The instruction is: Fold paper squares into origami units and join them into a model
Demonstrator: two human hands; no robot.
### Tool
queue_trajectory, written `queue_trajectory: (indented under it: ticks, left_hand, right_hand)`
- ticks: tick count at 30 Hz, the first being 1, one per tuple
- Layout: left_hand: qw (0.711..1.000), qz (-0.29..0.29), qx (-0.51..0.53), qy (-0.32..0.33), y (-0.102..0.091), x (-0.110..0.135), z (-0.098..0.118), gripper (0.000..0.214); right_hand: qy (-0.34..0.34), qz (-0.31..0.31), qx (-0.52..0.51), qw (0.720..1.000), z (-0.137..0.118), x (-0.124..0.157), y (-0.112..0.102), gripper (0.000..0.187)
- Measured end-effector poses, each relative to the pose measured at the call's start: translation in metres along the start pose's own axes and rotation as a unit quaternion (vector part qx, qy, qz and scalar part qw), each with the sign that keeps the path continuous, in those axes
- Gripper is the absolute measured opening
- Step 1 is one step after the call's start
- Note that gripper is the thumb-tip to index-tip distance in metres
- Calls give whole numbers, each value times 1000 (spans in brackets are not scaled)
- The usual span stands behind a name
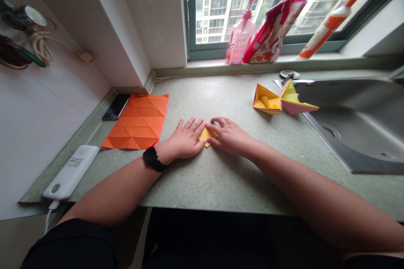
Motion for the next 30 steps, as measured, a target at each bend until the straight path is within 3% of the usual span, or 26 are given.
queue_trajectory:
  ticks: [21, 30]
  left_hand:
    - [999, -36, 18, 10, 2, 2, -7, 80]
    - [1000, 7, -4, -25, 1, 5, -27, 61]
  right_hand:
    - [-11, -20, -17, 1000, 2, 1, -2, 72]
    - [8, -22, -32, 999, 6, -1, -1, 72]
Point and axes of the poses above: each hand's wrist, its own x-axis away from the middle knuckle, its own y-axis out of the palm, z = x × y, the point moved 6 cm from there along -x, towards the middle knuckle, and after that the axes turned 15 degrees about y, right-handed, at the moved point
